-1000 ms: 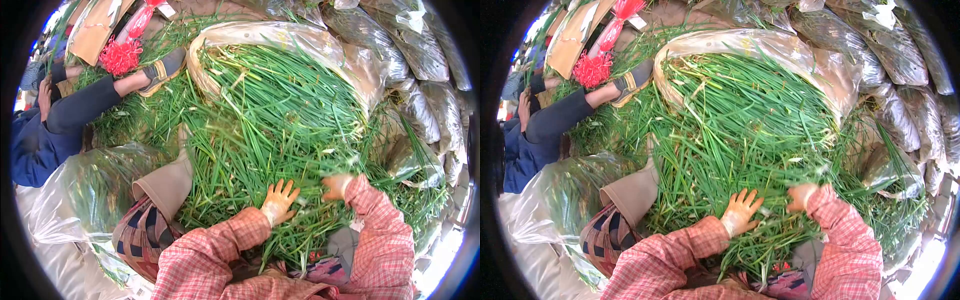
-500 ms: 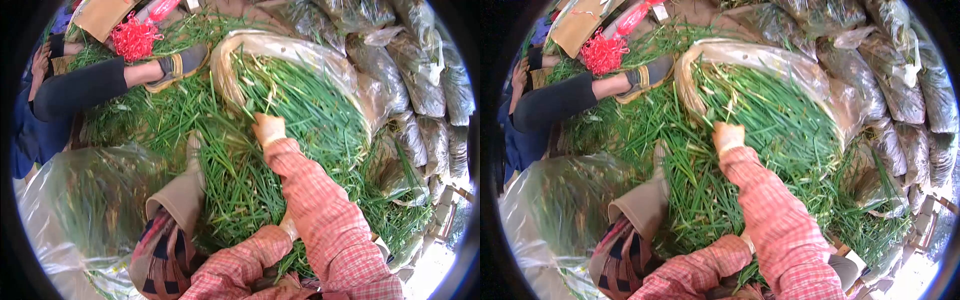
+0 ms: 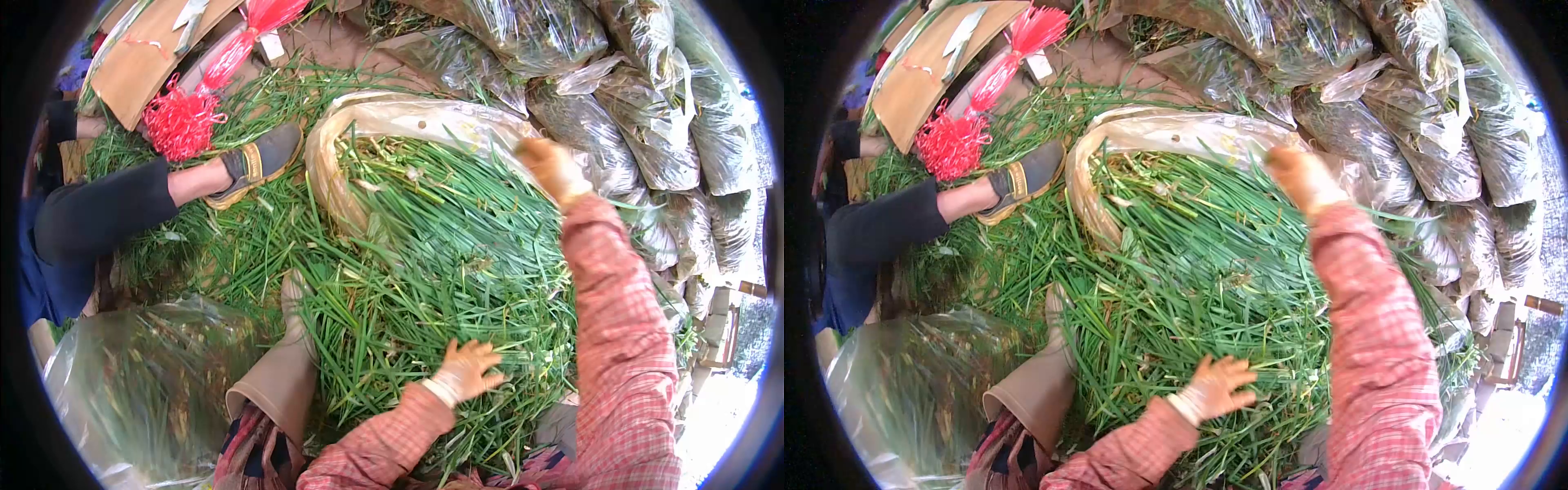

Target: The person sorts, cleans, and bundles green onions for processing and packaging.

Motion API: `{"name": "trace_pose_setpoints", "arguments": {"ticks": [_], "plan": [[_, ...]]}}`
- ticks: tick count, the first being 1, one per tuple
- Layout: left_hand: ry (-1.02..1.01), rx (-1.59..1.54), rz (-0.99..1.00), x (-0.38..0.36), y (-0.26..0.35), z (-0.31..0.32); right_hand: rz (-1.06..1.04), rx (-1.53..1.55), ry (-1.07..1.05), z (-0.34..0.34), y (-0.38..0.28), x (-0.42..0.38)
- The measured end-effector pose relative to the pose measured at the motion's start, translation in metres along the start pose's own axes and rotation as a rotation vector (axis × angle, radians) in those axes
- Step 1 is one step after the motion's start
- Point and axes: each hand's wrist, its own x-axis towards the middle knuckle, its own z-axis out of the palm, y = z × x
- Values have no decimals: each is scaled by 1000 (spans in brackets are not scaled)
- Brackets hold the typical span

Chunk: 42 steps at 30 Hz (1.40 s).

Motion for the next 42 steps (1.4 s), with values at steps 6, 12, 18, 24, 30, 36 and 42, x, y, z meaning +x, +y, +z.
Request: {"name": "trace_pose_setpoints", "arguments": {"ticks": [6, 12, 18, 24, 30, 36, 42], "plan": [[1478, -121, -336, 34, -81, -175, 76, -7, -122, 153, -16, 72], [1526, -476, -442, 82, -151, -227, 81, -86, -100, 187, -40, 69], [1268, -1153, 79, 33, -156, -210, -66, -3, -221, 161, -94, 4], [1295, -1286, 34, 25, -203, -200, -36, 312, -139, 165, -92, 11], [1466, -979, -164, 34, -171, -226, -67, 326, -310, 170, -44, 60], [1557, -1012, -101, 53, -185, -264, -146, 218, -285, 173, -35, 67], [1196, 36, -390, 50, -299, -258, -98, 209, -478, 169, -57, 68]]}}
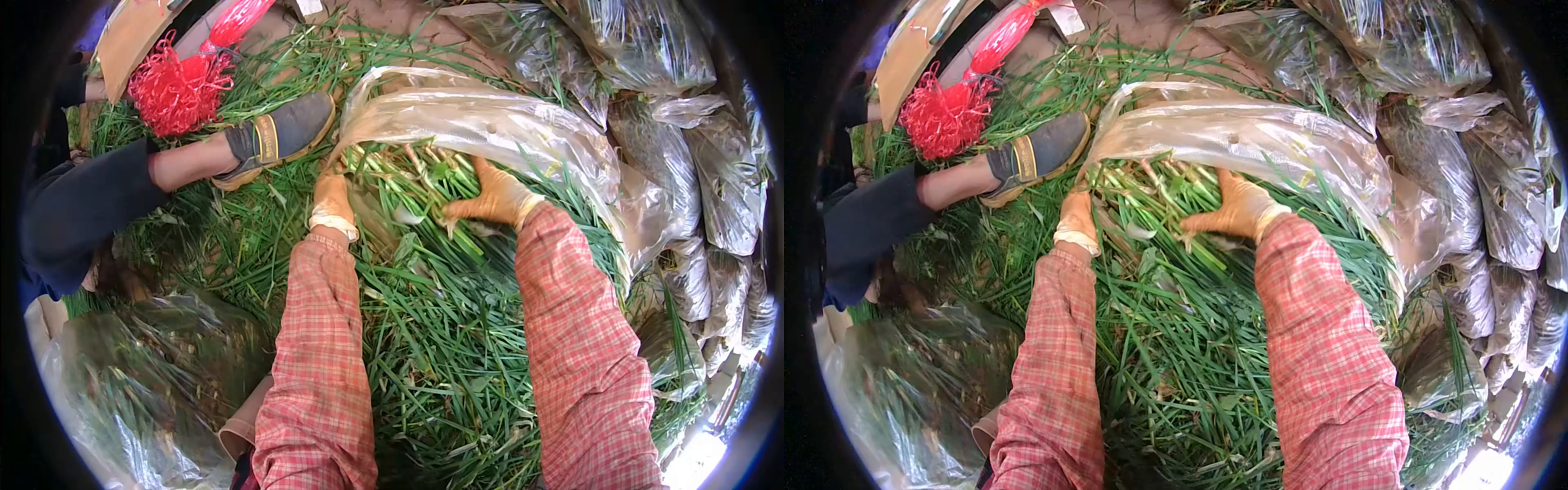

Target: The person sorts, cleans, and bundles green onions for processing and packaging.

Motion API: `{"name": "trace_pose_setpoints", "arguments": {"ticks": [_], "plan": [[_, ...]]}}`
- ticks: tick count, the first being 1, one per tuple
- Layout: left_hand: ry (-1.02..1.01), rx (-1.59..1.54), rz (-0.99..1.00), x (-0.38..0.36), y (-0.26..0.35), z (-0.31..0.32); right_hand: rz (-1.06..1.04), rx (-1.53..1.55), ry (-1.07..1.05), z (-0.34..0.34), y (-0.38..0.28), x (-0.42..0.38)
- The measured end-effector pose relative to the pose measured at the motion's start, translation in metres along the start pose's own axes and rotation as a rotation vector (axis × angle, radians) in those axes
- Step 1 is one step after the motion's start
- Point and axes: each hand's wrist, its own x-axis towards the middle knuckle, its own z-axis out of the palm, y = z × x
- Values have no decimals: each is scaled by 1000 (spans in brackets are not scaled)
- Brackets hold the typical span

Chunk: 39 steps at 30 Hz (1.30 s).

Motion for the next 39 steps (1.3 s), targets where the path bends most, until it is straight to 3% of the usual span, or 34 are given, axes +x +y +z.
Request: {"name": "trace_pose_setpoints", "arguments": {"ticks": [1, 2, 5, 6, 7, 9, 10, 11, 12, 13, 15, 19, 20, 23, 24, 26, 28, 29, 31, 33, 34, 35, 37, 38, 39], "plan": [[-126, -651, -210, -6, 25, -11, 115, -34, -65, -5, -16, -7], [-113, -1270, -505, -12, 52, -22, 119, -114, 20, -3, -31, -20], [-35, -1410, -475, -42, 94, -43, 76, -272, 248, 11, -61, -69], [-25, -1271, -276, -45, 64, -34, 112, -276, 169, 10, -69, -79], [-147, -1438, -296, -47, 58, -37, 149, -281, 93, 8, -74, -86], [-401, -1766, -320, -47, 53, -39, 71, -264, 133, 10, -67, -78], [-193, -1615, -409, -46, 62, -37, 19, -285, 172, 10, -61, -67], [-154, -1568, -393, -42, 61, -34, -34, -308, 214, 6, -57, -55], [-114, -1524, -378, -38, 56, -29, 48, -196, 40, -3, -58, -42], [-71, -1480, -366, -36, 59, -29, -43, -118, -23, -3, -50, -27], [-106, -1626, -390, -38, 76, -31, -282, 173, 114, 5, -46, -19], [-8, -1555, -496, -45, 111, -37, -176, 41, 81, 9, -55, -13], [-203, -1621, -307, -44, 83, -35, -139, 37, 75, 7, -56, -16], [-109, -1502, -344, -45, 126, -40, -17, 4, 92, -1, -51, -17], [-142, -1553, -289, -43, 145, -44, -60, 70, 83, -8, -43, -15], [-245, -1299, -188, -38, 130, -50, -69, 112, 79, -27, -32, -15], [-281, -1231, -198, -33, 141, -54, -82, 211, 108, -44, -19, -28], [-114, -1247, -286, -36, 131, -53, -85, 258, 138, -50, -13, -36], [-246, -1130, 0, -37, 144, -67, -48, 381, 150, -62, -4, -51], [-17, -821, 47, -56, 180, -82, -62, 506, 192, -73, 4, -71], [187, -572, 176, -66, 197, -90, -116, 540, 264, -75, 13, -82], [387, -316, 298, -77, 215, -96, -33, 899, 271, -76, 16, -94], [470, -439, 416, -102, 259, -94, -9, 878, 300, -89, 23, -113], [282, -555, 541, -110, 267, -84, -26, 671, 446, -89, 27, -119], [91, -665, 662, -116, 271, -72, -94, 725, 440, -87, 39, -122]]}}
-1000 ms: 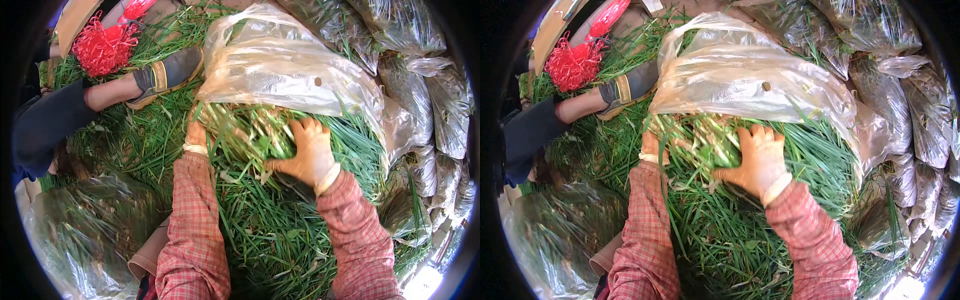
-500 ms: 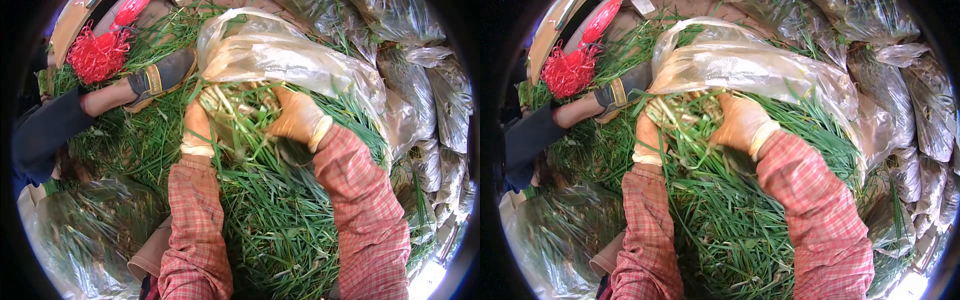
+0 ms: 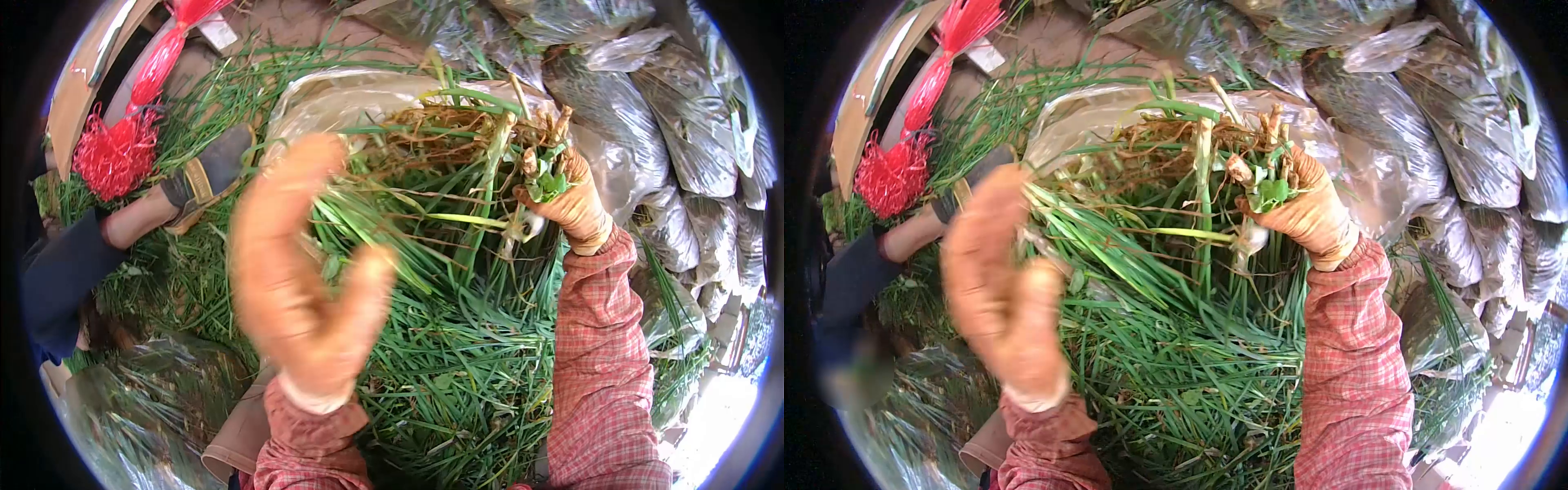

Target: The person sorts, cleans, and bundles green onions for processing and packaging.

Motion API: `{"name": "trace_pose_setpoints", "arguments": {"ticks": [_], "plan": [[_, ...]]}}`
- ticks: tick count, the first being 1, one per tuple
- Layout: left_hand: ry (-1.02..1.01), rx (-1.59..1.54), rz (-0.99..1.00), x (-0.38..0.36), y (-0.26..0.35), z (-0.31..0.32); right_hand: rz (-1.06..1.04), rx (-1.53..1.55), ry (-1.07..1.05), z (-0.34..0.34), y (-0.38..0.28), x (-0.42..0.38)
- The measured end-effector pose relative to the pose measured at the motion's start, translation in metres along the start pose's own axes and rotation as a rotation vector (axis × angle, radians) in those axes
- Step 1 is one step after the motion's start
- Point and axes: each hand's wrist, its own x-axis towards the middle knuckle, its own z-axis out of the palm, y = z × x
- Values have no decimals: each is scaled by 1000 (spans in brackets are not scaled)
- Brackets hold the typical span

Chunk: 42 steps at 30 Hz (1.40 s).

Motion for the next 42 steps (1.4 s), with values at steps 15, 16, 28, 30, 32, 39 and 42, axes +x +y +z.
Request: {"name": "trace_pose_setpoints", "arguments": {"ticks": [15, 16, 28, 30, 32, 39, 42], "plan": [[-503, 226, -82, -4, -12, 88, -303, -697, 76, -80, 18, -60], [-521, 183, -107, -9, -9, 102, -208, -557, 46, -72, 9, -58], [-738, 325, -150, -24, -20, 165, 219, 335, -34, -41, -26, -61], [-830, 331, -57, -23, -16, 157, 80, 556, -8, -34, -1, -67], [-886, 175, 15, -22, -28, 144, 63, 618, 15, -36, 3, -75], [-719, 953, -87, -40, -143, 103, 93, 1122, -79, -60, -20, -128], [-705, 1064, 56, -61, -159, 80, -45, 496, 215, -95, -73, -163]]}}
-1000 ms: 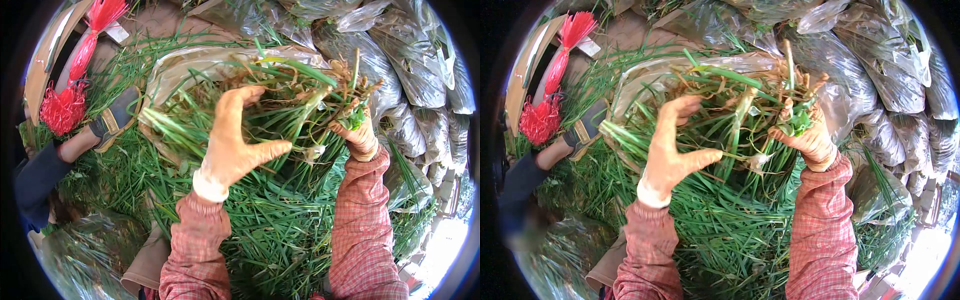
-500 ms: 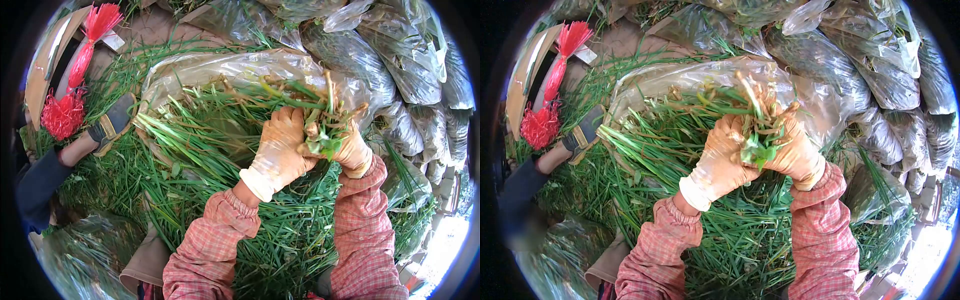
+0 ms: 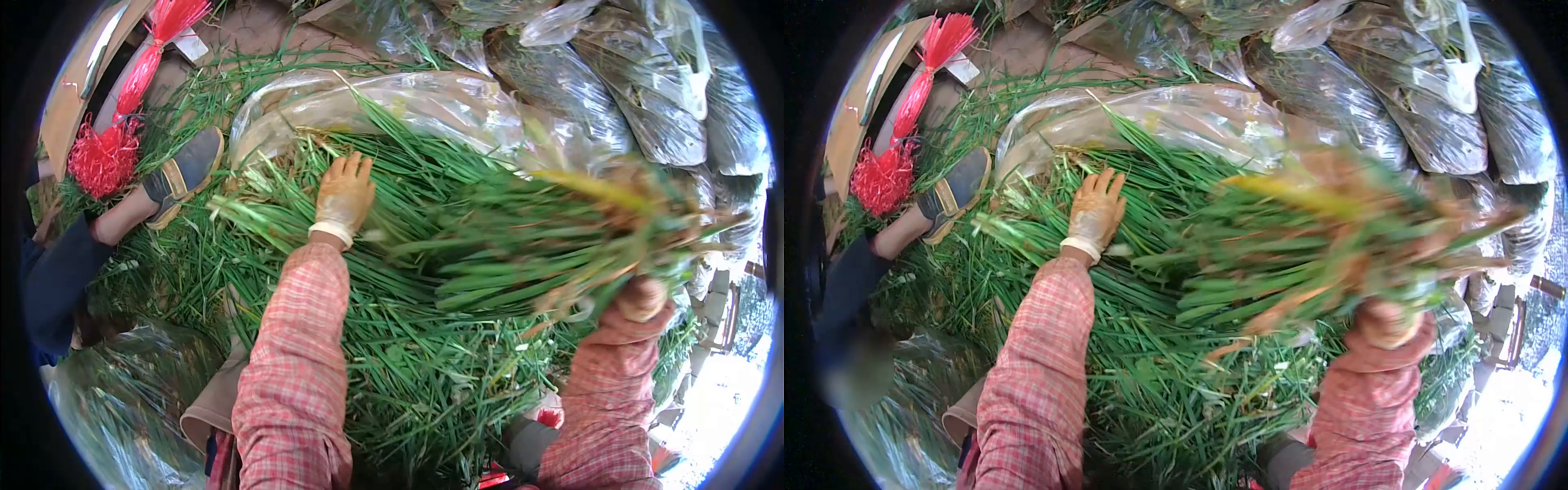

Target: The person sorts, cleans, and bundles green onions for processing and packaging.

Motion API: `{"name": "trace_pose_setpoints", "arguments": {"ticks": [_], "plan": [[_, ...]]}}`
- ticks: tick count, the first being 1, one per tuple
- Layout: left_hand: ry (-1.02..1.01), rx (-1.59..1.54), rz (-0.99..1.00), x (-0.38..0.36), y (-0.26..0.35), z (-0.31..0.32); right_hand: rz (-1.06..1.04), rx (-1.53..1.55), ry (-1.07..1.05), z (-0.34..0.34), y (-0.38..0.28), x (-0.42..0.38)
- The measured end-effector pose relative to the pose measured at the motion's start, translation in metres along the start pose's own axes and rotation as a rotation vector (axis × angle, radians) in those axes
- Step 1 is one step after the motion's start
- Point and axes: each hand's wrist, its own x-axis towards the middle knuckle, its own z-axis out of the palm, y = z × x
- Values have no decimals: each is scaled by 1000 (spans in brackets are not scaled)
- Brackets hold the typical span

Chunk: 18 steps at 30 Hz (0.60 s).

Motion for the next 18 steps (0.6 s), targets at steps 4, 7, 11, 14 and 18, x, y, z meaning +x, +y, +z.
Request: {"name": "trace_pose_setpoints", "arguments": {"ticks": [4, 7, 11, 14, 18], "plan": [[-99, -7, -12, -4, -2, -6, -343, -293, 179, -37, -109, -18], [-122, -263, -106, -14, -6, -54, -576, -347, 310, -53, -187, -31], [-342, -1396, -541, -37, 24, -178, -680, -298, 247, -21, -249, -79], [-921, -2080, -295, -91, 63, -223, -876, -422, -374, 47, -219, -102], [-844, -2580, -664, -217, 186, -287, -748, -1195, -823, 178, -133, -167]]}}
